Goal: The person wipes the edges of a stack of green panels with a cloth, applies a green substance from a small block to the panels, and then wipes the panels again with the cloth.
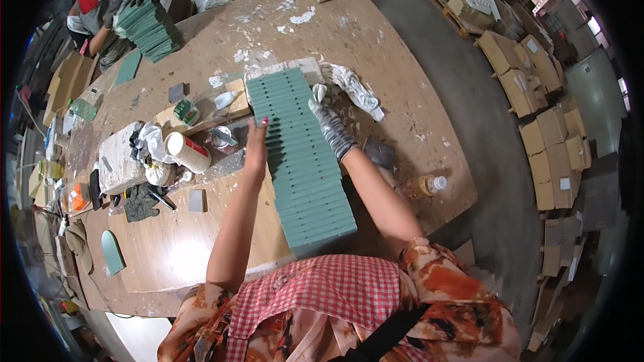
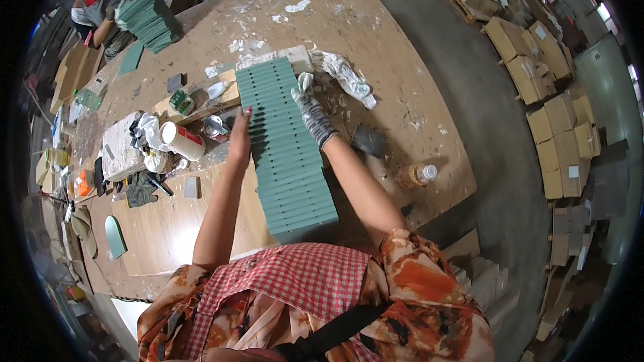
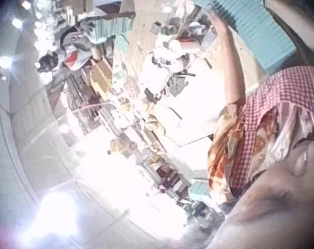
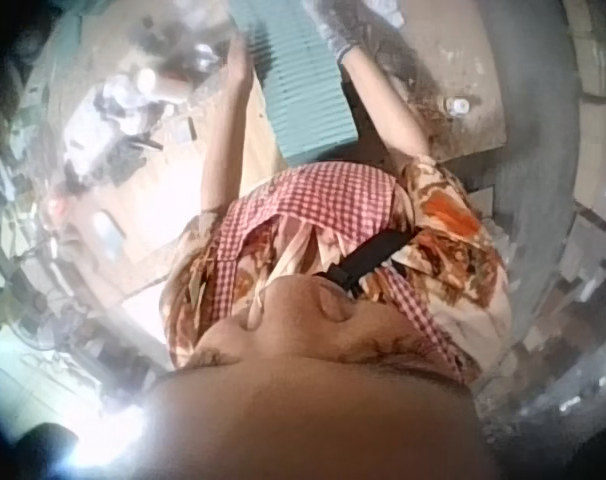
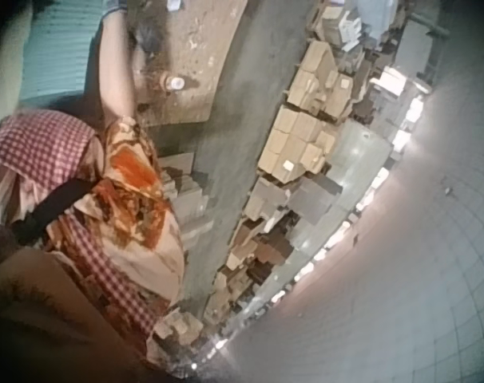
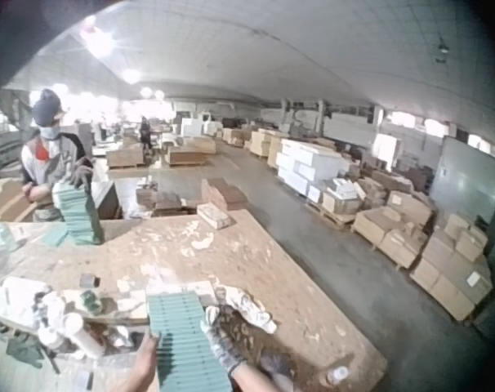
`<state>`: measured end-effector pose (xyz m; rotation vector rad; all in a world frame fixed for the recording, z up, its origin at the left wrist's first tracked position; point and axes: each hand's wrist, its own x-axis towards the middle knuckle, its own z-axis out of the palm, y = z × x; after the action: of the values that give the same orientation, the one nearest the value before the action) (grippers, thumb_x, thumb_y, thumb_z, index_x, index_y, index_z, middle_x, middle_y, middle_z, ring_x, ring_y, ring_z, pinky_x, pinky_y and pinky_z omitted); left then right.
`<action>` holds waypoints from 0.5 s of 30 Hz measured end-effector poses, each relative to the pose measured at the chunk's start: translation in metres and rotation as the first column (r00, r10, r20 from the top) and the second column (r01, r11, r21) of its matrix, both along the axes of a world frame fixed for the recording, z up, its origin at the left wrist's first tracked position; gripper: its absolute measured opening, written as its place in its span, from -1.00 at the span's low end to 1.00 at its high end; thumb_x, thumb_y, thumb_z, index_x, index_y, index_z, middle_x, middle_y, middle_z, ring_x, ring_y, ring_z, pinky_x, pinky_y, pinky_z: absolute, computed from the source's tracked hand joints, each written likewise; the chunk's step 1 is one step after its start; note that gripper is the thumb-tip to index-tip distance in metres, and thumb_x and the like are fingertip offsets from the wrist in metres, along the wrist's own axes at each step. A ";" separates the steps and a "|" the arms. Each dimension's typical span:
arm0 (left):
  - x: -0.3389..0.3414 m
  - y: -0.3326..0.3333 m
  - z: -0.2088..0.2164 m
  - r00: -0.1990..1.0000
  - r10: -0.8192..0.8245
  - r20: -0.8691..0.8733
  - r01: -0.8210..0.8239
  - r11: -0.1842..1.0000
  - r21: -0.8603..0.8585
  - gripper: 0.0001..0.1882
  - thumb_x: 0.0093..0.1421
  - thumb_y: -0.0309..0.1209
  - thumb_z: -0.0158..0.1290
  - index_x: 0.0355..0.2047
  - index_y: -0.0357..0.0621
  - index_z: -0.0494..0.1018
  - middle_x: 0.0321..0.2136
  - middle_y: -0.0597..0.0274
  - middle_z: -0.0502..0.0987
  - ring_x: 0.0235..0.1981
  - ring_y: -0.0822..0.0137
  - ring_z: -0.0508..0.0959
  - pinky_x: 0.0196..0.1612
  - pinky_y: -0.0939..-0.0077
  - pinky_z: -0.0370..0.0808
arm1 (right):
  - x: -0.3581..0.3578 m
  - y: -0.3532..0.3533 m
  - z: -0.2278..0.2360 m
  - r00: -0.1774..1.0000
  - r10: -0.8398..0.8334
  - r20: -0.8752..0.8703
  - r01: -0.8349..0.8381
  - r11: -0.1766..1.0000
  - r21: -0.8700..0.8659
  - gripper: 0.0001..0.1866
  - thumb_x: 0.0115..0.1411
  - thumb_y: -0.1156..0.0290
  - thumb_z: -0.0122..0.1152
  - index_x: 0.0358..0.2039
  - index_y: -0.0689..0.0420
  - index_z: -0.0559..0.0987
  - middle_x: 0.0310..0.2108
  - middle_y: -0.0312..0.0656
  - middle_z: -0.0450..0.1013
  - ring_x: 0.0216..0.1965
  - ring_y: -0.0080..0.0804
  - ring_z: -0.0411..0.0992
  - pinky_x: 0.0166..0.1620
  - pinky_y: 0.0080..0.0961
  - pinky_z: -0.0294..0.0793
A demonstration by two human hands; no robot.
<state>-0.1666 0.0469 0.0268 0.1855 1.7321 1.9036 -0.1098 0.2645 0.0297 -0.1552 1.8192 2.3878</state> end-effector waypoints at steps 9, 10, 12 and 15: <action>0.025 0.013 0.023 0.989 -0.005 -0.149 0.000 0.999 -0.035 -0.34 0.36 -0.24 -0.17 0.34 -0.27 -0.12 0.27 0.05 0.15 0.26 0.26 0.17 0.27 0.51 0.05 | 0.024 -0.001 -0.009 0.881 -0.470 0.057 -0.465 -0.837 0.287 -0.37 0.29 0.45 -0.01 0.33 0.21 0.05 0.33 -0.14 0.00 0.29 -0.34 0.04 0.27 -0.52 0.07; 0.031 0.009 0.032 0.990 -0.017 -0.143 0.018 1.000 0.003 -0.33 0.35 -0.26 -0.17 0.35 -0.25 -0.13 0.29 0.05 0.11 0.28 0.25 0.14 0.28 0.49 0.05 | 0.025 0.004 -0.005 0.824 -0.562 0.075 -0.550 -0.760 0.345 -0.37 0.30 0.45 -0.02 0.34 0.18 0.04 0.34 -0.14 -0.03 0.32 -0.32 -0.01 0.28 -0.52 0.05; 0.049 -0.009 0.045 0.992 -0.032 -0.123 0.041 0.997 0.071 -0.32 0.34 -0.30 -0.16 0.36 -0.21 -0.16 0.33 0.04 0.02 0.32 0.23 0.07 0.29 0.45 0.05 | 0.046 -0.002 0.012 0.641 -0.750 -0.164 -0.755 -0.654 0.039 -0.39 0.32 0.43 -0.02 0.34 0.09 0.05 0.33 -0.14 -0.01 0.31 -0.31 0.01 0.28 -0.50 0.06; 0.097 -0.056 0.072 0.976 -0.125 -0.176 0.148 0.982 0.121 -0.26 0.27 -0.41 -0.11 0.37 -0.14 -0.22 0.38 0.05 -0.19 0.40 0.21 -0.17 0.31 0.37 0.06 | 0.068 -0.037 0.055 0.728 -0.676 -0.118 -0.618 -0.721 0.312 -0.46 0.32 0.34 0.02 0.27 0.13 0.19 0.12 -0.15 0.26 0.09 -0.30 0.24 0.19 -0.47 0.24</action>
<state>-0.0696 -0.0091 0.0988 0.5160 1.6509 1.9493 -0.0414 0.2275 0.0843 -0.3991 -1.7326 1.6281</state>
